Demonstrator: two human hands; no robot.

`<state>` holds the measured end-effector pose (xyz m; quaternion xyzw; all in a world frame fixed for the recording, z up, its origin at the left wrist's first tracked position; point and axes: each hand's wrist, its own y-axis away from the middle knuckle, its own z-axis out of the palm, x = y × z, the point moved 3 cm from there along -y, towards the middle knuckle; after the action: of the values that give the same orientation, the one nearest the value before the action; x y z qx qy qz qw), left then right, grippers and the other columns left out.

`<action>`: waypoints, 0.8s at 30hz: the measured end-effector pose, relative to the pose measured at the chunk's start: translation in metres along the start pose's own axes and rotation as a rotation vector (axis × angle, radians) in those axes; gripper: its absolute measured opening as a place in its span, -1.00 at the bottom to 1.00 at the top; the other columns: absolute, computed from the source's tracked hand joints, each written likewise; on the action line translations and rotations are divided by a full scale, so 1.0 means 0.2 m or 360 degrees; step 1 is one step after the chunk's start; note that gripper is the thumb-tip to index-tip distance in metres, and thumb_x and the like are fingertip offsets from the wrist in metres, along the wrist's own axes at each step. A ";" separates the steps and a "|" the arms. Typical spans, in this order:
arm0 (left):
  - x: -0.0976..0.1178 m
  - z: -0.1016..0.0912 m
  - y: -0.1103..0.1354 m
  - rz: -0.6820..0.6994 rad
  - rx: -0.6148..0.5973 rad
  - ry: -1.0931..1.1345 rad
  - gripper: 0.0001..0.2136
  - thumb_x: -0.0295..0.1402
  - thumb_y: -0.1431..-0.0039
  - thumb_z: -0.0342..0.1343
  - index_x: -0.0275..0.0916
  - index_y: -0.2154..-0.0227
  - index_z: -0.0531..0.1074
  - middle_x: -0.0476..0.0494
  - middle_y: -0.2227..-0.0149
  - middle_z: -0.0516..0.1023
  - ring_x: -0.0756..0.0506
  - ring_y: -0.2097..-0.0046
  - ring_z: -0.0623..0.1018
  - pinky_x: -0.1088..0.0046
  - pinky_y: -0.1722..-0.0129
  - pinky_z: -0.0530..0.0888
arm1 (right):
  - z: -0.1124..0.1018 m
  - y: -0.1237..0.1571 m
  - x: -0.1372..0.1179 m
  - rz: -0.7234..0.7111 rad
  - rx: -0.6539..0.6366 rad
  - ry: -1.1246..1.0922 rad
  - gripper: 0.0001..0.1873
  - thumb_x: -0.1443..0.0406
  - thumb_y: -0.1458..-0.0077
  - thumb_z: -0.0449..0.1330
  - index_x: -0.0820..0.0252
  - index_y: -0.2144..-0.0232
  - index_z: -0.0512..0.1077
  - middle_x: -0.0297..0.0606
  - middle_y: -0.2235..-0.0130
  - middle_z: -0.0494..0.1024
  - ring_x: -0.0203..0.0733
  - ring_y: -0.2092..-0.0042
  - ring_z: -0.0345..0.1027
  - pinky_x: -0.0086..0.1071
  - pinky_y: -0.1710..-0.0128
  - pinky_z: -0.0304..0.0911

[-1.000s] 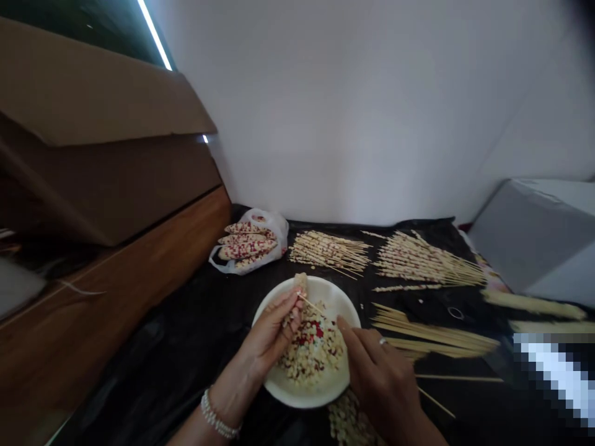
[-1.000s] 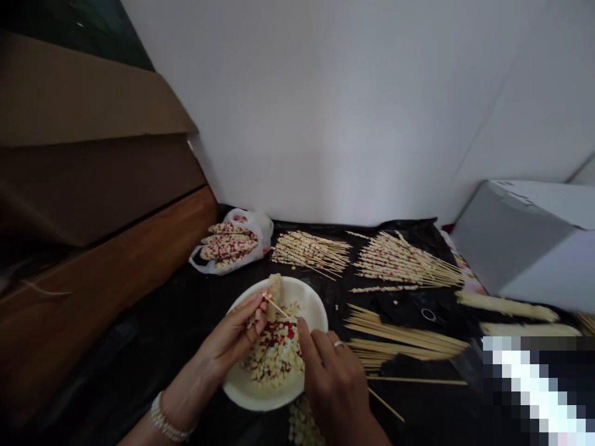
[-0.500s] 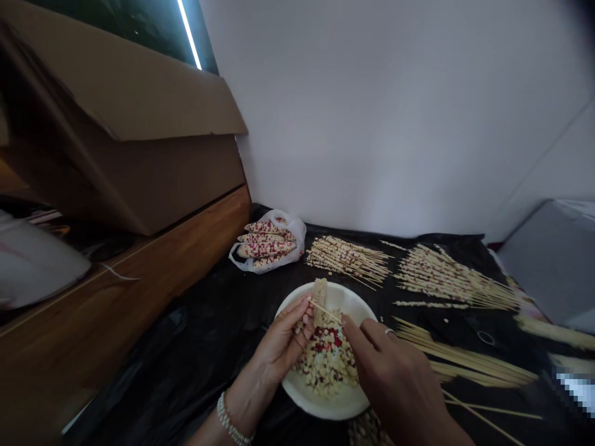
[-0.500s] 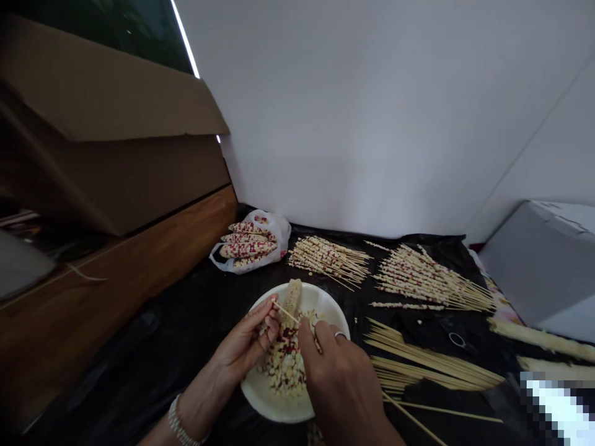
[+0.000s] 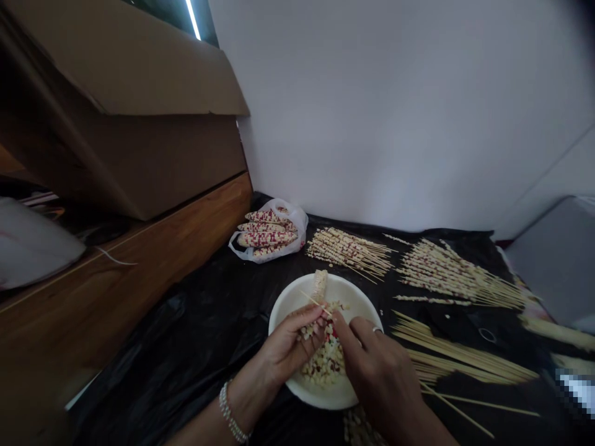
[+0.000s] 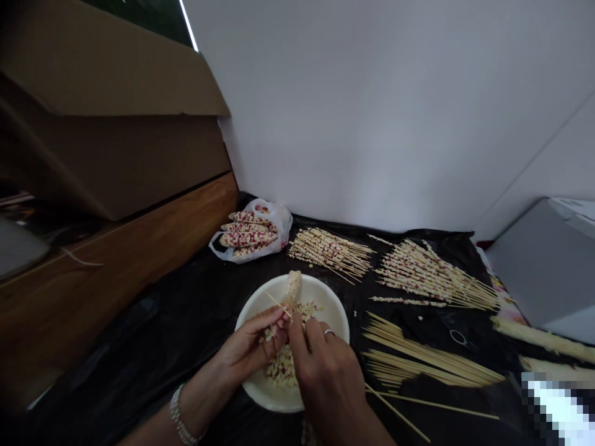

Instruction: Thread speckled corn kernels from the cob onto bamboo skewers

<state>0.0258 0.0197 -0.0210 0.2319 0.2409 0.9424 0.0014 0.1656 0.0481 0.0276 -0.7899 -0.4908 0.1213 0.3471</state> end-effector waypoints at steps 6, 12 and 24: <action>-0.03 0.02 0.02 -0.0003 -0.0105 -0.0142 -0.90 -0.59 -0.01 0.23 -0.41 0.36 0.53 -0.10 0.40 0.59 0.07 0.38 0.55 0.66 0.29 0.46 | 0.05 0.00 0.01 0.0170 -0.0029 -0.0137 -0.70 0.42 -0.22 -0.06 0.27 0.07 0.37 -0.30 0.43 0.42 -0.32 0.50 0.25 -0.41 0.50 0.07; 0.02 0.04 0.02 -0.0187 -0.0074 0.0024 -0.81 -0.56 -0.15 0.03 -0.52 0.22 0.47 -0.32 0.26 0.59 -0.11 0.17 0.59 0.41 0.07 0.47 | 0.11 0.03 0.10 0.0254 -0.0032 -0.0150 -0.65 0.34 -0.25 -0.03 0.24 -0.06 0.30 -0.29 0.38 0.47 -0.34 0.43 0.33 -0.45 0.48 0.11; 0.08 0.03 0.02 0.0107 -0.0004 -0.0138 -0.77 -0.66 -0.08 0.10 -0.37 0.21 0.50 -0.27 0.20 0.60 -0.09 0.09 0.57 0.49 0.08 0.49 | 0.16 0.24 0.11 0.0197 0.0063 -0.0200 -0.50 0.47 -0.13 0.07 0.20 -0.13 0.29 -0.30 0.34 0.51 -0.43 0.45 0.30 -0.50 0.41 0.13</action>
<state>0.0142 0.0216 -0.0067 0.2806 0.2315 0.9313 -0.0195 0.1919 0.0666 -0.0241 -0.8025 -0.4595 0.2015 0.3229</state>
